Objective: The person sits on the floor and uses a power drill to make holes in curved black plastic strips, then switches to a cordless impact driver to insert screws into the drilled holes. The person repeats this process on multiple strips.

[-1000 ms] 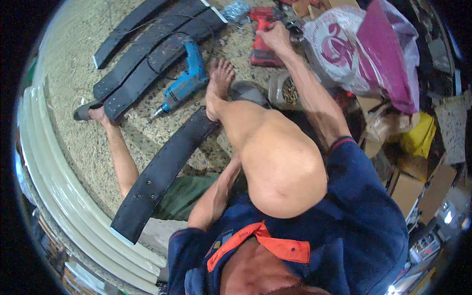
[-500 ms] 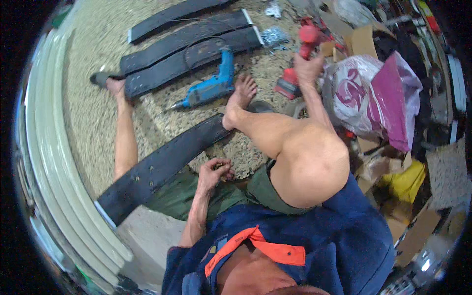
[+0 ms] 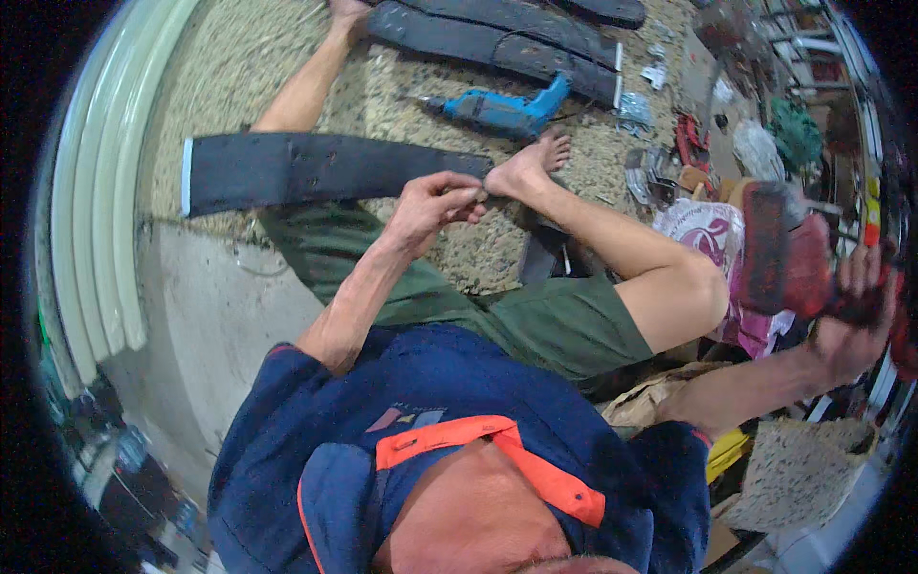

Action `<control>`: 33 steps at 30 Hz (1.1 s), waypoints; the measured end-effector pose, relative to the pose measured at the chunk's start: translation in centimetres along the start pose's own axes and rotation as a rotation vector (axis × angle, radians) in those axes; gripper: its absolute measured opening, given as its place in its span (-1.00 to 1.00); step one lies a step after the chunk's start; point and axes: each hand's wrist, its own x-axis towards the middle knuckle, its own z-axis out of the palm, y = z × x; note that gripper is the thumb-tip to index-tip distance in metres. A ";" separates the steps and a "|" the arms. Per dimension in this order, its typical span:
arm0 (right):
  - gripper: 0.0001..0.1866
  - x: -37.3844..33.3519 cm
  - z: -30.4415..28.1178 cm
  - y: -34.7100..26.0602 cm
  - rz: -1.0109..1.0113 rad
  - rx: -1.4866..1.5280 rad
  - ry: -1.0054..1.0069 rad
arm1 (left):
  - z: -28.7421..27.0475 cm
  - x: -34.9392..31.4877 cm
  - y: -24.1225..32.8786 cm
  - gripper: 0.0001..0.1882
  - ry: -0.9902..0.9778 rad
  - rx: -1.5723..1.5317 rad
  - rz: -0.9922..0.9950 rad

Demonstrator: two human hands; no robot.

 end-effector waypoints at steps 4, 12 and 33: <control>-0.47 -4.7 8.0 11.9 0.126 -0.157 -0.017 | -0.5 0.4 0.4 -0.68 -0.040 -0.331 -0.012; -0.67 -9.8 17.3 33.9 0.450 -0.501 0.048 | -3.0 1.8 2.8 -0.78 -0.017 -0.616 0.038; -0.56 -10.2 12.5 40.9 -0.016 -1.175 -0.570 | -6.3 5.2 -1.2 -0.83 0.159 -0.409 -0.116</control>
